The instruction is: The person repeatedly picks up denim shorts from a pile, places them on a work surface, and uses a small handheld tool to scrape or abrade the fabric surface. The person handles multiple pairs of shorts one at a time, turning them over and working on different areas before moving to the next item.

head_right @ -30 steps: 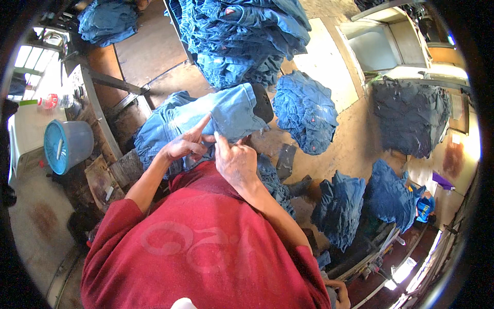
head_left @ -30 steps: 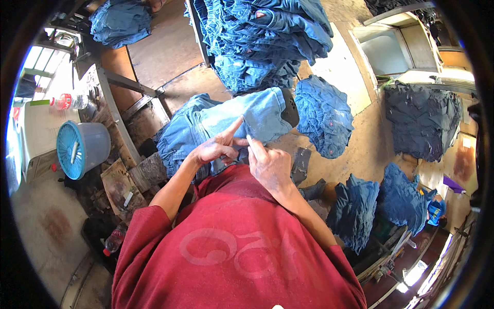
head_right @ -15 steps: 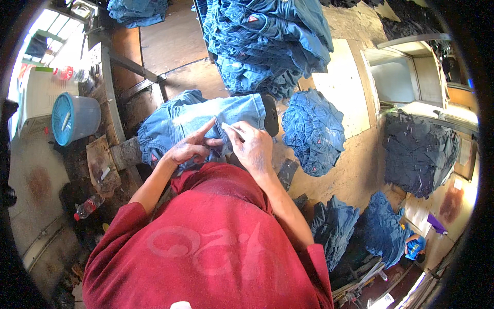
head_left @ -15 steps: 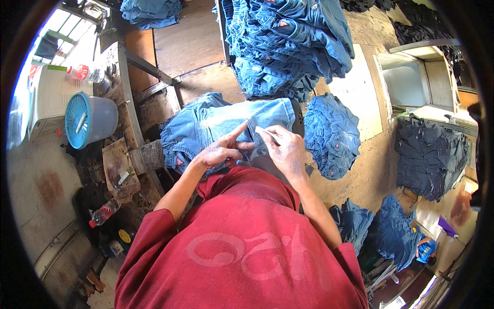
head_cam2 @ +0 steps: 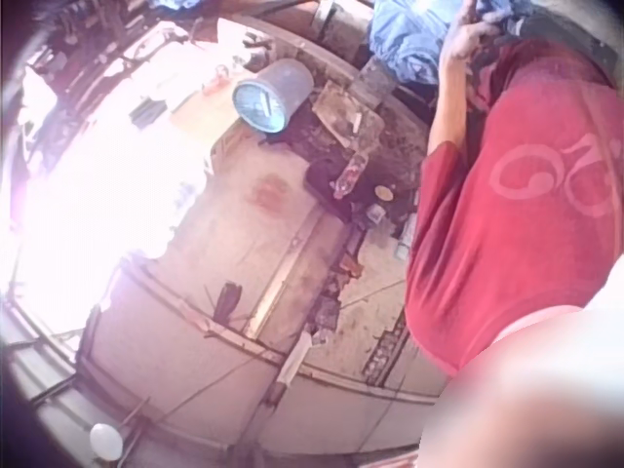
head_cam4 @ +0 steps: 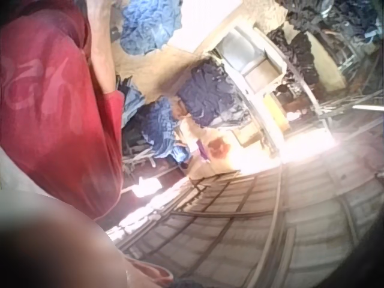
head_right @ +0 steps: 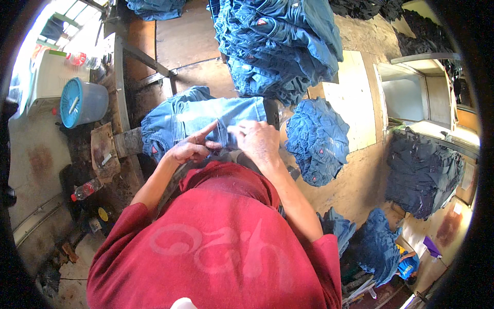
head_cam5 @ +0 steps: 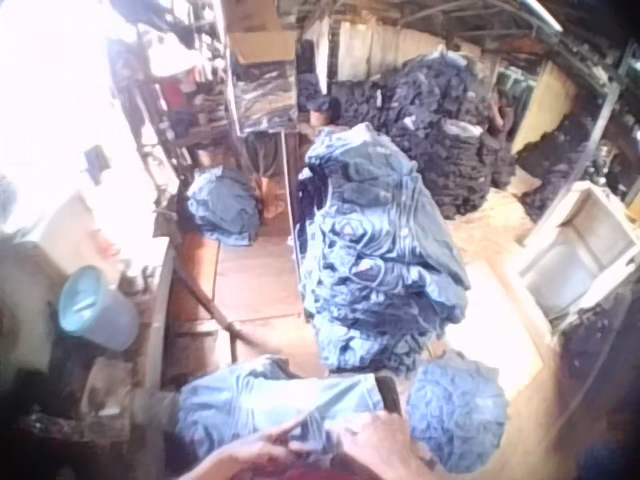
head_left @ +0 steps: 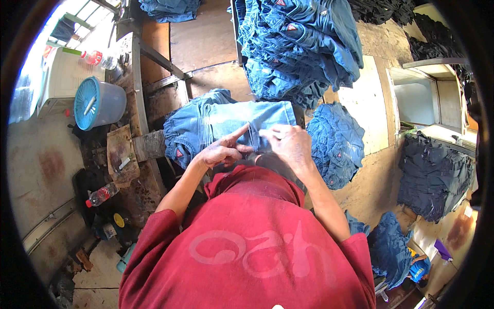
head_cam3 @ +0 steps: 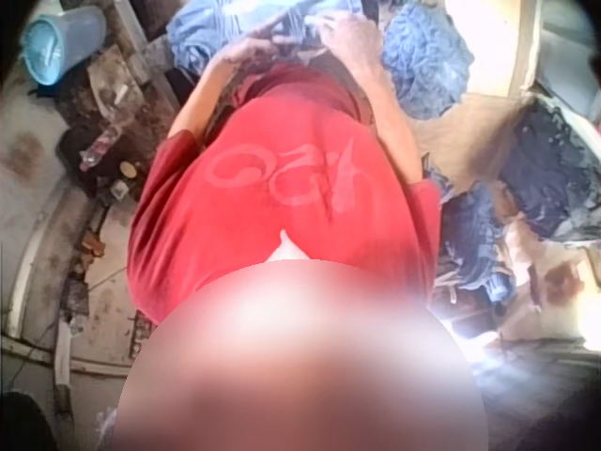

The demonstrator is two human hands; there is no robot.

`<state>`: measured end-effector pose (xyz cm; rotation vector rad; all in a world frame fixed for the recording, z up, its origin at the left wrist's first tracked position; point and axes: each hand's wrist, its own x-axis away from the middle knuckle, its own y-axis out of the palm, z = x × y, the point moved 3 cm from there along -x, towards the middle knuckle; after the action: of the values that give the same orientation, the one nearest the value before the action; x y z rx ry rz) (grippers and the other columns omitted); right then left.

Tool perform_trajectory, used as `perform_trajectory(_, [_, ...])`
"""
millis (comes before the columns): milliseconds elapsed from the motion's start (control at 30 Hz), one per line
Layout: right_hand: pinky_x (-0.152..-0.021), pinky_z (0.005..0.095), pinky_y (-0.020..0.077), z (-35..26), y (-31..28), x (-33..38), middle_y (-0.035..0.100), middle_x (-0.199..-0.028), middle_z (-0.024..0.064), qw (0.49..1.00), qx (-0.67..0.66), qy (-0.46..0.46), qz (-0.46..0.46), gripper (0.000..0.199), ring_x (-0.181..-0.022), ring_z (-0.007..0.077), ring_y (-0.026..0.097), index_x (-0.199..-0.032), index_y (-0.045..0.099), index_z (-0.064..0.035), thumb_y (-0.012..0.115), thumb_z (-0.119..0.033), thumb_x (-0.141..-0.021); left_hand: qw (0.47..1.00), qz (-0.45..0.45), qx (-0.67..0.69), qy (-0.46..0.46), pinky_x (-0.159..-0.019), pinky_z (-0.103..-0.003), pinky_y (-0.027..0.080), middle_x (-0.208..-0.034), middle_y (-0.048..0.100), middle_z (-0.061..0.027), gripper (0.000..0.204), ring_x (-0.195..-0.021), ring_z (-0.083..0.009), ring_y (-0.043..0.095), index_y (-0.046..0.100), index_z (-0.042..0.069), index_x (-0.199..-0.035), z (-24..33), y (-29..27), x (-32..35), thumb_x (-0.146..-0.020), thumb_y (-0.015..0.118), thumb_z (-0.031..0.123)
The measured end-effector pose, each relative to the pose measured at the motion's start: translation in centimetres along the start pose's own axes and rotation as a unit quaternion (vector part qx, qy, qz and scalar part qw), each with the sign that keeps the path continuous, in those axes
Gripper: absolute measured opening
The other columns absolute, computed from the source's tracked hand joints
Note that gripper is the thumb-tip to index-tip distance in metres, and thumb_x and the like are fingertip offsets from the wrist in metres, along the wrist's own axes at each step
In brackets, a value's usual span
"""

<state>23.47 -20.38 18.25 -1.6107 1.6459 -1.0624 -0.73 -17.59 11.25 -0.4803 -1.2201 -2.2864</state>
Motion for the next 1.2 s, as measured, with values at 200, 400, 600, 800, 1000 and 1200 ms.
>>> perform_trajectory(200, [-0.068, 0.0491, 0.0566, 7.0, -0.8, 0.3, 0.075, -0.090, 0.0234, 0.975, -0.149, 0.131, 0.102, 0.030, -0.082, 0.0424, 0.075, -0.115, 0.060, -0.0083, 0.059, -0.038, -0.110, 0.943, 0.109, -0.291, 0.118, -0.073, -0.032, 0.058, -0.131, 0.074, -0.0171, 0.092, -0.070, -0.0183, 0.066, 0.027, 0.016, -0.172, 1.2, -1.7, 1.6, -0.090, 0.063, -0.004])
perform_trajectory(400, [-0.071, 0.0416, 0.0539, 12.5, 4.2, 3.2, 0.071, -0.088, 0.0147, 0.963, -0.198, 0.160, 0.089, 0.055, -0.077, 0.0303, 0.070, -0.108, 0.069, -0.0014, 0.080, -0.053, -0.094, 0.537, 0.637, -0.525, -0.177, -0.116, -0.050, 0.043, -0.140, 0.069, -0.0252, 0.076, -0.133, -0.0406, 0.063, 0.061, 0.006, -0.150, 4.9, -14.1, 8.6, -0.101, 0.057, 0.064])
perform_trajectory(600, [-0.070, 0.0487, 0.0580, 12.6, 8.7, 4.3, 0.077, -0.089, 0.0175, 0.983, -0.098, 0.153, -0.042, 0.025, -0.082, 0.0409, 0.075, -0.098, 0.074, -0.0079, 0.079, -0.032, -0.092, 0.729, 0.535, -0.218, 0.367, -0.108, -0.032, 0.047, -0.137, 0.068, -0.0144, 0.076, -0.119, -0.0197, 0.065, 0.050, 0.004, -0.159, 7.4, -13.7, 8.1, -0.093, 0.085, 0.018])
perform_trajectory(800, [-0.068, 0.0509, 0.0545, 23.2, 4.4, 5.6, 0.074, -0.086, 0.0220, 0.942, -0.048, 0.258, 0.209, 0.038, -0.081, 0.0444, 0.072, -0.095, 0.072, -0.0028, 0.070, -0.040, -0.102, 0.799, 0.559, 0.033, 0.219, -0.072, -0.030, 0.056, -0.104, 0.067, -0.0034, 0.042, -0.084, -0.0121, 0.064, 0.053, 0.005, -0.128, 0.7, -5.5, 7.9, -0.097, 0.079, 0.015])
perform_trajectory(1000, [-0.065, 0.0449, 0.0514, 22.7, 9.9, 9.1, 0.068, -0.073, 0.0193, 0.916, -0.279, 0.250, 0.142, 0.050, -0.067, 0.0297, 0.068, -0.089, 0.069, 0.0021, 0.074, -0.047, -0.099, 0.783, 0.554, -0.212, 0.187, -0.079, -0.025, 0.051, -0.095, 0.067, -0.0008, 0.046, -0.085, -0.0115, 0.062, 0.066, -0.003, -0.138, 1.1, -6.6, 6.0, -0.100, 0.078, 0.022])
perform_trajectory(1200, [-0.059, 0.0398, 0.0448, 25.3, 7.9, 8.7, 0.057, -0.060, 0.0141, 0.919, -0.261, 0.214, 0.204, 0.050, -0.059, 0.0196, 0.057, -0.078, 0.067, 0.0010, 0.075, -0.043, -0.100, 0.773, 0.465, -0.413, 0.121, -0.102, -0.035, 0.052, -0.131, 0.071, -0.0113, 0.050, -0.113, -0.0212, 0.069, 0.057, -0.007, -0.144, 1.0, -8.2, 4.6, -0.106, 0.069, 0.023])
